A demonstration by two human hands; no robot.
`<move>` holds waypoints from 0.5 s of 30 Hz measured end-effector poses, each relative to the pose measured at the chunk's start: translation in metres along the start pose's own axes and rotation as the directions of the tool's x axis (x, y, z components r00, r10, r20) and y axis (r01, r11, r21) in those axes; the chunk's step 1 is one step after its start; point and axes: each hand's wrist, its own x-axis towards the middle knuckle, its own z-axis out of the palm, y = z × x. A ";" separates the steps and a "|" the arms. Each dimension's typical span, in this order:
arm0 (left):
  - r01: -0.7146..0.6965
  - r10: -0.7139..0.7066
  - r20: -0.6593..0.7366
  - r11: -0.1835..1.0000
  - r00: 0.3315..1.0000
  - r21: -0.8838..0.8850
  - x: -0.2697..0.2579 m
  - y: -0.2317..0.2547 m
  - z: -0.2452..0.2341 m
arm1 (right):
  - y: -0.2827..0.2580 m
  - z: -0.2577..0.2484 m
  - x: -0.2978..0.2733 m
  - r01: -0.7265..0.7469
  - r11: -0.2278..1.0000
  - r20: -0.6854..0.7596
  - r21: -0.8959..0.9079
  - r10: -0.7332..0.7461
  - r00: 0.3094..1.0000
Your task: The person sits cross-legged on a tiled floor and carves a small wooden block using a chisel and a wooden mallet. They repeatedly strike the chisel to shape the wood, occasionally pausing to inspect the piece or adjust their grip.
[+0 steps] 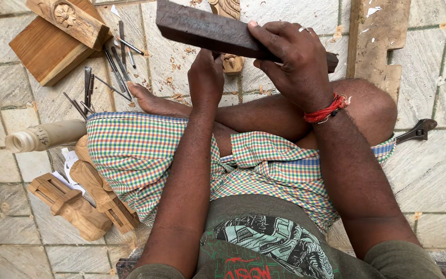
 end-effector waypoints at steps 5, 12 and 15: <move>-0.042 0.041 0.009 0.995 0.999 0.089 0.001 -0.011 0.006 | -0.002 0.006 -0.002 0.040 0.968 0.080 -0.246 -0.021 0.997; -0.044 0.043 0.015 0.989 0.999 0.143 -0.013 0.005 -0.002 | 0.007 0.005 -0.004 -0.034 0.998 0.031 -0.058 0.035 0.999; 0.049 -0.049 -0.005 0.989 0.999 0.136 -0.027 0.014 -0.005 | 0.012 0.002 -0.004 -0.042 0.997 0.013 -0.060 0.043 0.999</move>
